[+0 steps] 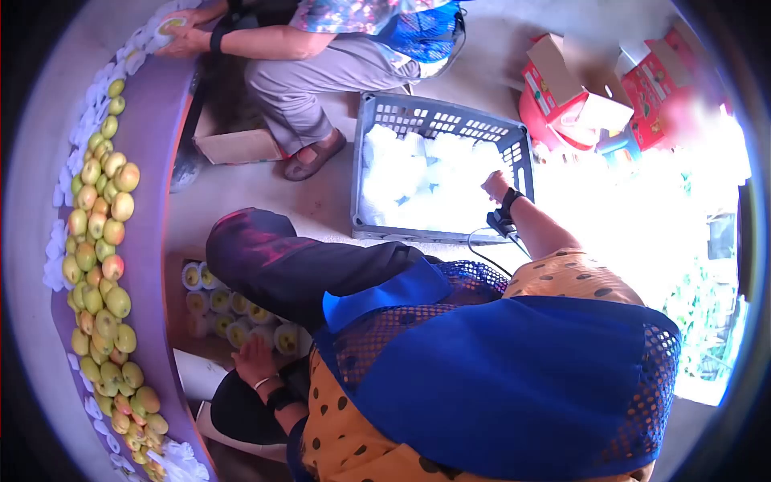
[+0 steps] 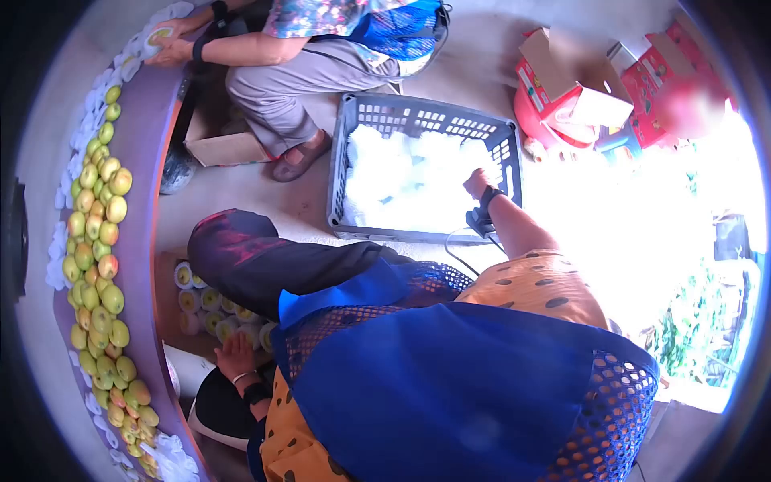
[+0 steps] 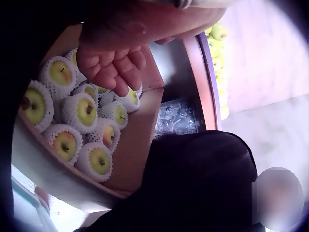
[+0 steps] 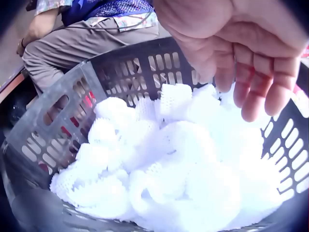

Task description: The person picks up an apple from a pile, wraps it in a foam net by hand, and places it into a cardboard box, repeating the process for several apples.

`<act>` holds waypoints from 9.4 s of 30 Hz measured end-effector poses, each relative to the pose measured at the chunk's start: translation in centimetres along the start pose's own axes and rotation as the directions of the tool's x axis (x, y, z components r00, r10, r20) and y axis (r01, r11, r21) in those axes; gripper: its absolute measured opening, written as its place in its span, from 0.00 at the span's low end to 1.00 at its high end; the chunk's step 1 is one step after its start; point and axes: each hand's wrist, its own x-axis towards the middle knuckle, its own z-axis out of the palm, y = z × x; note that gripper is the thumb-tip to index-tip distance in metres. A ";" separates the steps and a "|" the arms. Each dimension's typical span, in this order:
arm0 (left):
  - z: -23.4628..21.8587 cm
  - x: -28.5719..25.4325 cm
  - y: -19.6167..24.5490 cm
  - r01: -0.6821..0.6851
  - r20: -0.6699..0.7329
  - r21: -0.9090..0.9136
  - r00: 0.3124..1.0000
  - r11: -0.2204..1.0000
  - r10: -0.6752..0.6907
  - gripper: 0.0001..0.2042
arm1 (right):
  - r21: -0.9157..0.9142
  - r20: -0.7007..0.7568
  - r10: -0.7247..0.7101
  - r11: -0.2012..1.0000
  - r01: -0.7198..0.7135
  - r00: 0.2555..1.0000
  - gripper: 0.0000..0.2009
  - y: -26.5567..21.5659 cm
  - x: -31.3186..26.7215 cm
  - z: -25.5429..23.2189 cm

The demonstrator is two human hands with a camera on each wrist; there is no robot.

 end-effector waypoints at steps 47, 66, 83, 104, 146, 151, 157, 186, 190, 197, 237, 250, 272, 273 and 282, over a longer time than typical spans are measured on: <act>2.2 -5.0 -0.2 -0.596 0.323 -0.134 0.729 0.792 0.603 0.10 | 0.940 -0.198 -0.910 -0.282 -0.192 0.365 0.26 -34.6 -10.2 -29.8; -0.1 -5.6 -0.8 -0.441 0.220 -0.129 0.861 0.888 0.459 0.11 | 0.871 0.415 -0.892 0.446 -0.207 -0.177 0.25 -50.4 -15.1 -20.7; 1.7 -3.1 -1.6 -0.702 -0.008 0.329 0.667 0.632 0.745 0.20 | 0.920 0.391 -0.912 0.393 -0.013 0.122 0.23 -50.3 -14.4 -19.6; 1.2 -4.1 -1.0 -0.408 0.065 -0.553 0.848 0.726 0.526 0.13 | 0.993 0.096 -0.974 0.078 -0.093 0.206 0.11 -49.8 -12.5 -19.4; 2.2 -4.6 -0.4 -0.622 0.018 -0.485 0.695 0.615 0.719 0.16 | 0.972 0.171 -0.980 0.184 0.143 0.104 0.17 -50.0 -15.9 -17.6; 1.7 -4.8 0.1 -0.863 -0.241 -0.044 0.498 0.503 0.833 0.14 | 0.953 0.086 -0.972 0.145 0.266 0.220 0.14 -50.5 -15.2 -17.0; 0.0 -2.4 -1.0 -0.701 -0.185 0.494 0.493 0.514 0.850 0.08 | 0.741 -0.084 -0.977 0.071 0.668 0.197 0.14 -50.7 -14.3 -16.5; 2.5 -4.8 -0.3 -0.469 0.150 -0.315 0.834 0.825 0.531 0.09 | 0.959 0.152 -0.976 0.109 0.262 -0.153 0.19 -49.6 -15.4 -16.3; 2.9 -5.4 0.4 -0.466 0.105 -0.464 0.815 0.753 0.569 0.09 | 0.971 0.176 -0.978 0.155 0.180 -0.108 0.18 -50.0 -15.9 -16.6; 3.8 -6.5 0.5 -0.670 -0.020 -0.143 0.738 0.729 0.674 0.05 | 0.781 0.270 -0.961 0.252 0.571 0.054 0.18 -50.3 -16.9 -16.4; 1.2 -4.6 1.5 -0.702 0.093 -0.378 0.620 0.604 0.779 0.12 | 0.506 -0.241 -0.968 -0.060 0.860 0.074 0.11 -55.6 -12.3 -7.1; -0.4 -4.8 1.8 -0.693 0.090 -0.108 0.707 0.713 0.701 0.07 | 0.572 -0.029 -0.949 0.241 0.784 0.313 0.14 -53.2 -13.5 -13.8; 1.2 -2.3 0.9 -0.532 -0.292 -0.104 0.824 0.840 0.486 0.02 | 0.274 -0.428 -0.904 -0.111 0.955 0.018 0.26 -54.6 -14.0 -33.4; 1.2 -2.3 0.9 -0.533 -0.295 -0.110 0.823 0.839 0.485 0.02 | 0.138 -0.500 -0.866 -0.094 0.986 -0.013 0.27 -55.6 -14.4 -34.4; 1.1 -2.4 1.5 -0.530 -0.303 -0.173 0.831 0.830 0.467 0.02 | 0.013 -0.758 -0.651 0.058 0.998 0.048 0.35 -67.6 -13.5 -38.0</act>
